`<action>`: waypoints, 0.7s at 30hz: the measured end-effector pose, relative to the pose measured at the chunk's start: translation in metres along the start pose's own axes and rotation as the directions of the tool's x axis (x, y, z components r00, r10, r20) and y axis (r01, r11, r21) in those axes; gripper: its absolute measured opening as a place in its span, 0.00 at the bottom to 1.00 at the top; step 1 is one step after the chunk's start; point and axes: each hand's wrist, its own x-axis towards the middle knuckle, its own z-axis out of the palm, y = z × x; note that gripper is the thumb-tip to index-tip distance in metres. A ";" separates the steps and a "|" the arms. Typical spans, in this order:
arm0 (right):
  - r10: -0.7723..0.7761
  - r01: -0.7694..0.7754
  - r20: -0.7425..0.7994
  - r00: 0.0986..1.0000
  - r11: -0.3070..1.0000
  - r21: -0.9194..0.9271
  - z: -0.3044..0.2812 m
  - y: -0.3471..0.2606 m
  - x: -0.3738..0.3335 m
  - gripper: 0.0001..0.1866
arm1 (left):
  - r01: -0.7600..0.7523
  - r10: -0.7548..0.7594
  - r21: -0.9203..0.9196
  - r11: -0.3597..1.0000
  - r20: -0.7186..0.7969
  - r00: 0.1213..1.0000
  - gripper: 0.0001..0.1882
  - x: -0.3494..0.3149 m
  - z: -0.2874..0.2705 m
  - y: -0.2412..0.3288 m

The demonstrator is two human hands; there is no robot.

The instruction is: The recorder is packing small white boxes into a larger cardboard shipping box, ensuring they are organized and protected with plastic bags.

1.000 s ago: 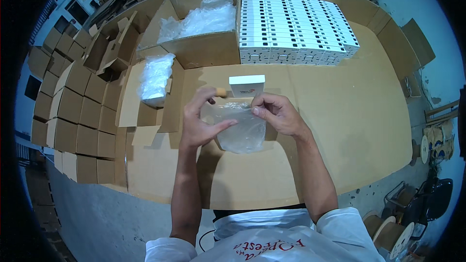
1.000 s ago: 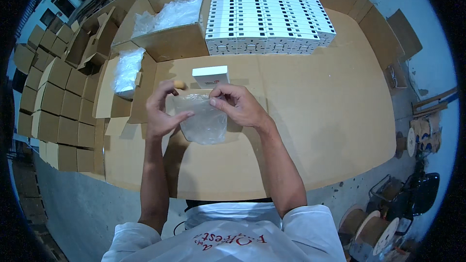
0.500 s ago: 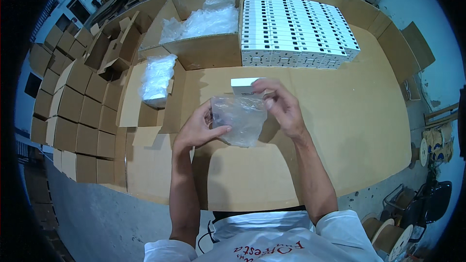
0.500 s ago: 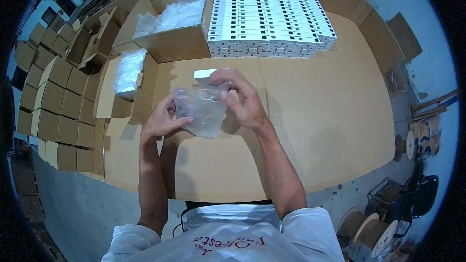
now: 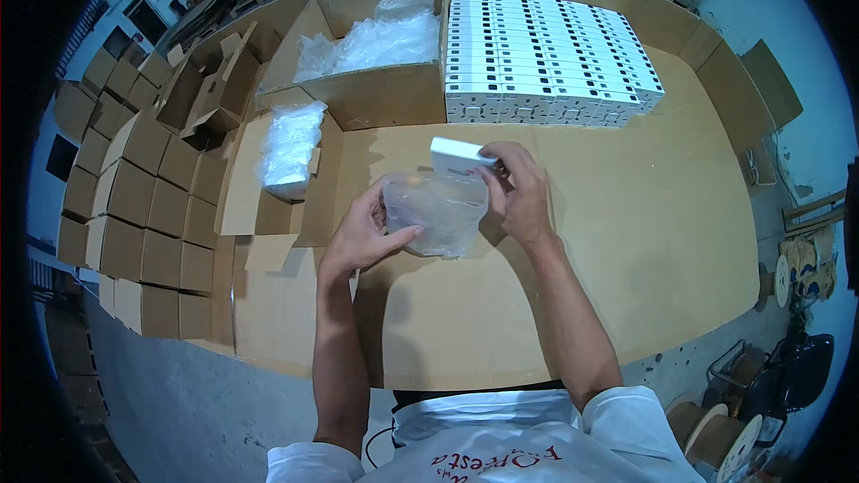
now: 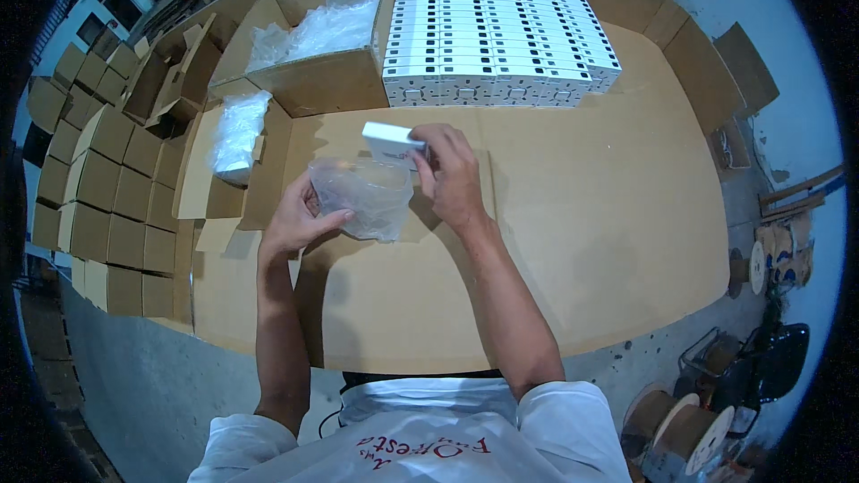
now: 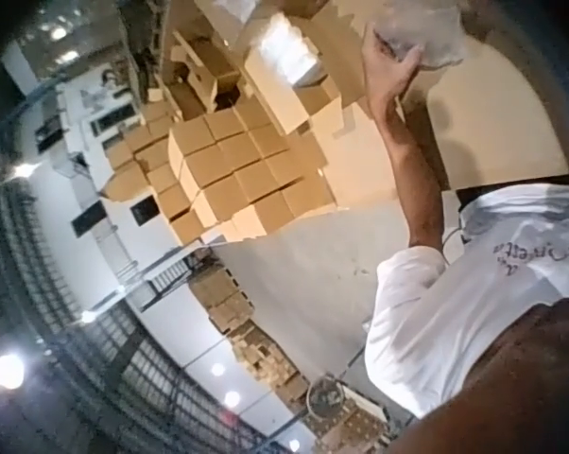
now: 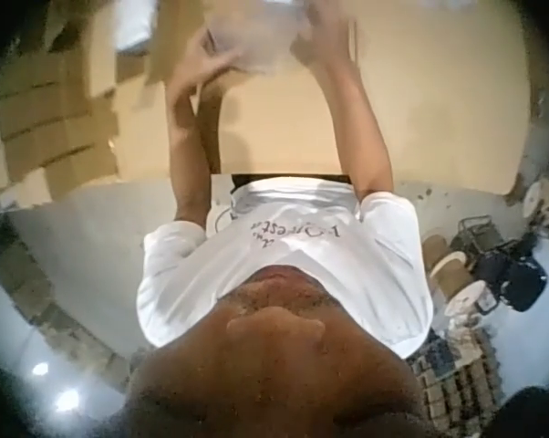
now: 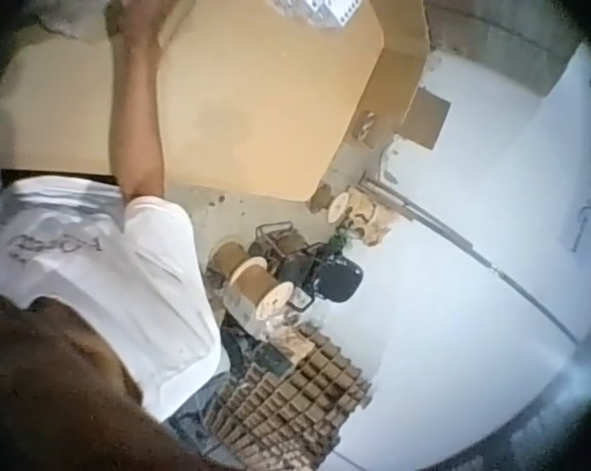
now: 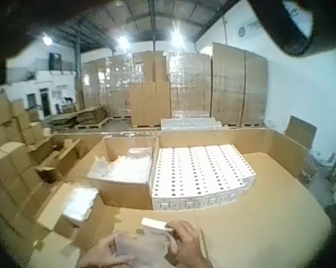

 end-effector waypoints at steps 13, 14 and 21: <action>0.344 -0.200 0.024 0.939 0.486 0.851 -0.019 -0.003 0.001 0.10 | 0.029 -0.029 0.047 0.998 -0.014 0.999 0.31 -0.001 -0.003 0.005; 0.304 -0.195 0.031 0.952 0.526 0.828 -0.019 -0.002 0.000 0.10 | 0.029 -0.028 0.047 0.998 -0.015 0.999 0.31 0.000 -0.003 0.005; 0.242 -0.220 0.063 0.968 0.703 0.677 -0.022 -0.008 -0.002 0.10 | 0.014 -0.013 0.063 0.998 -0.012 1.000 0.31 -0.001 -0.004 0.003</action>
